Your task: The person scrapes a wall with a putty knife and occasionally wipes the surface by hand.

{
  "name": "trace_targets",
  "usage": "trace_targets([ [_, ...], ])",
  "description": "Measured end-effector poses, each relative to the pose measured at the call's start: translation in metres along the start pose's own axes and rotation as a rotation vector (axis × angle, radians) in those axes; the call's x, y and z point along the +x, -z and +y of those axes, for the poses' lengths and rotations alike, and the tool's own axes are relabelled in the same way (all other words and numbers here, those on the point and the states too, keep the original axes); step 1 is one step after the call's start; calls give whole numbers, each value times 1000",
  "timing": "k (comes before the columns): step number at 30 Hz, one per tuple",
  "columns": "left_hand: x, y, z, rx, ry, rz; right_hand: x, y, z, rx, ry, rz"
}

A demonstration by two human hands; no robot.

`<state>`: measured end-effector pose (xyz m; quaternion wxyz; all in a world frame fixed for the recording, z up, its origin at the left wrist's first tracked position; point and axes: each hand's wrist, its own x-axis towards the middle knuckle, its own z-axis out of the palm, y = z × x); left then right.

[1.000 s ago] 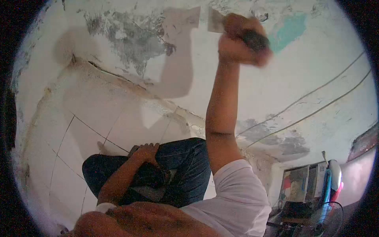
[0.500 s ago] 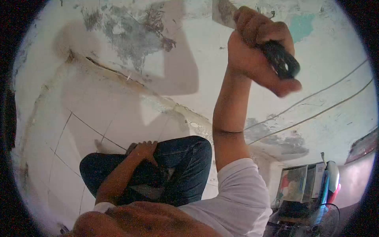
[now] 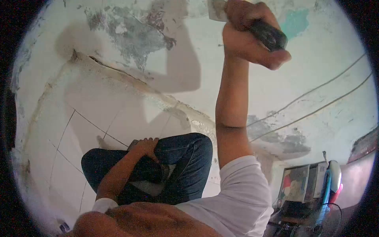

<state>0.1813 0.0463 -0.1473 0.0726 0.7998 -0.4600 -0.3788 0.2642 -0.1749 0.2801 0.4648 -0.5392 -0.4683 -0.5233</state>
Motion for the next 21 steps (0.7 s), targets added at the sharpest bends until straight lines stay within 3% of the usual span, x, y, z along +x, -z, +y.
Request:
trace_targets([
  [4,-6,2,7,2,16,8,-11,24,41,-78,-200,-78],
  [9,14,-5,-2,0,7,-9,4,30,49,-179,184,289],
  [11,10,-18,-2,31,9,-20,-3,19,36,-169,-119,-211],
  [12,11,-15,-4,29,4,6,-5,14,28,-61,-133,-64],
  [13,11,-15,-4,28,-8,19,10,23,14,90,-6,-266],
  [15,12,-7,-4,48,5,11,19,4,-22,293,58,-237],
  [16,10,-10,0,57,19,-19,11,-16,-17,59,-37,49],
  [17,6,-13,3,54,16,-37,-14,66,86,610,-486,334],
  [19,3,-3,4,43,24,-36,5,63,79,194,-88,-362],
  [21,1,-6,4,43,31,-41,18,-6,-4,288,-87,-135],
])
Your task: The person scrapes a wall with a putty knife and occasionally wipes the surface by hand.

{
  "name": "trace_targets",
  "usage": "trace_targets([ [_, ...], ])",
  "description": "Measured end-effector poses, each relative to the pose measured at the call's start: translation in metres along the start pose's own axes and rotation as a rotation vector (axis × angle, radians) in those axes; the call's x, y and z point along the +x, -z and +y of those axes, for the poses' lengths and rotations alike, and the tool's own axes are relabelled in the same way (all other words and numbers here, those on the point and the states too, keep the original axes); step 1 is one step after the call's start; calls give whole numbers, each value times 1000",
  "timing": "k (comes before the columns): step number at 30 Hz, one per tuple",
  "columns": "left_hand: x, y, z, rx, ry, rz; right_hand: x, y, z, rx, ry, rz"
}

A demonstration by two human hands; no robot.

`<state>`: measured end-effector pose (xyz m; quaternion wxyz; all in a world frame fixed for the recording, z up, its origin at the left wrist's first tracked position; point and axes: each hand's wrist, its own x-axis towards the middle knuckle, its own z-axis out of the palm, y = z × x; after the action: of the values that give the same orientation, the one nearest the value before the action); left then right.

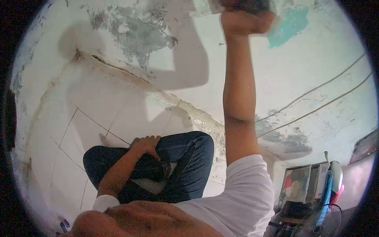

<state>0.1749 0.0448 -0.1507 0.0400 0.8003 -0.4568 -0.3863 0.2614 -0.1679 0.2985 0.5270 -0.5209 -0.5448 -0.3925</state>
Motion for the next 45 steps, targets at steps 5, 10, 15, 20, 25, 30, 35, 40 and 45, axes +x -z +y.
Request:
trace_targets([
  [5,4,1,2,3,-7,-3,-38,73,86,132,-546,106],
  [10,-2,10,4,-41,14,-26,-34,80,88,411,-186,309],
  [15,-1,12,0,-19,0,6,10,15,26,438,-107,28],
  [20,2,5,4,-18,-13,19,-11,60,68,3,-381,136],
  [25,-1,7,2,-14,-6,-2,2,4,34,-238,-116,132],
  [30,2,2,-1,-6,-5,33,-4,3,42,-331,-384,129],
  [35,0,1,4,-22,-5,-3,-12,2,48,141,-213,68],
  [40,2,5,2,-29,-17,41,1,-2,19,-154,-213,-43],
  [45,-3,3,-2,-31,-29,18,-11,26,18,25,-138,53],
])
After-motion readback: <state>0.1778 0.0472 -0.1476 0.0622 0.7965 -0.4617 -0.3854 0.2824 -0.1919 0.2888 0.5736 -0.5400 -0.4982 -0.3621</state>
